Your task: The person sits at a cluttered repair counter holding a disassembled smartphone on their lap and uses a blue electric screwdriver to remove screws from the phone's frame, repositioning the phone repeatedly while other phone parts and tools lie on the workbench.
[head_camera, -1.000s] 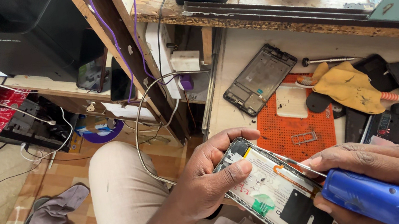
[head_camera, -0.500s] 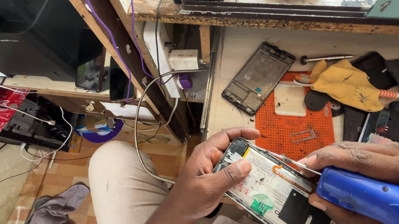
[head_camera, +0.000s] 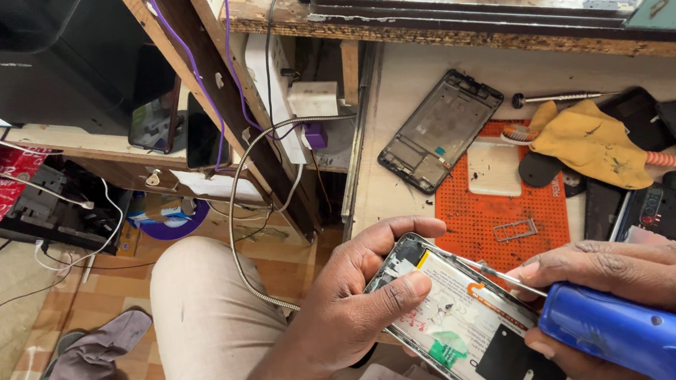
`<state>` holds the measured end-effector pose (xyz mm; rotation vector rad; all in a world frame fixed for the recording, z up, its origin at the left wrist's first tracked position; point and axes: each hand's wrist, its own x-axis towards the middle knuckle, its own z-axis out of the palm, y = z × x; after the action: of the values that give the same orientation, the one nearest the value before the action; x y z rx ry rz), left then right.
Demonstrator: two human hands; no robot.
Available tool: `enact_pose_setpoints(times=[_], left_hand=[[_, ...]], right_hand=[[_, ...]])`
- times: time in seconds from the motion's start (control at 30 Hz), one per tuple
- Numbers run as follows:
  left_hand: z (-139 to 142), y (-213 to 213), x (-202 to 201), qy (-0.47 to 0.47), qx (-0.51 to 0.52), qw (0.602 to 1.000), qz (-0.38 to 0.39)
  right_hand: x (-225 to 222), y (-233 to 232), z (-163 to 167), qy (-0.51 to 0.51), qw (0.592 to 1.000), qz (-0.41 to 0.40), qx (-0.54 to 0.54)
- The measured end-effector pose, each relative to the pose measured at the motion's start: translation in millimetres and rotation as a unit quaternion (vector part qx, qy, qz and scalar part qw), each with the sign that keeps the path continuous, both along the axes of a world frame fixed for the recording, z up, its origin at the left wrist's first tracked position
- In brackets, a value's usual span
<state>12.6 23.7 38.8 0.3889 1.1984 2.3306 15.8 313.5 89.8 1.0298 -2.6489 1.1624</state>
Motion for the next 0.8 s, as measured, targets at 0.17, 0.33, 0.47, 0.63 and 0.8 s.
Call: enact_pose_setpoints(times=[0.17, 0.33, 0.47, 0.63, 0.8], left_hand=[[1.1, -0.4, 0.1, -0.005, 0.017, 1.000, -0.006], [1.6, -1.1, 0.7, -0.011, 0.028, 0.999, -0.012], [2.2, -1.7, 1.1, -0.011, 0.032, 0.999, -0.020], [4.4, -2.4, 1.2, -0.001, 0.032, 0.999, -0.028], [6.7, -4.7, 1.2, 0.003, 0.043, 0.998, -0.035]], right_hand=[[1.1, 1.5, -0.6, -0.014, 0.999, -0.024, 0.035], [2.8, -0.4, -3.5, -0.021, 0.998, -0.019, -0.053], [-0.2, 2.6, -3.8, -0.057, 0.997, -0.011, -0.059], [-1.9, 3.1, -4.2, -0.051, 0.996, -0.003, -0.070], [-2.7, -3.8, -4.4, -0.052, 0.991, -0.018, -0.125]])
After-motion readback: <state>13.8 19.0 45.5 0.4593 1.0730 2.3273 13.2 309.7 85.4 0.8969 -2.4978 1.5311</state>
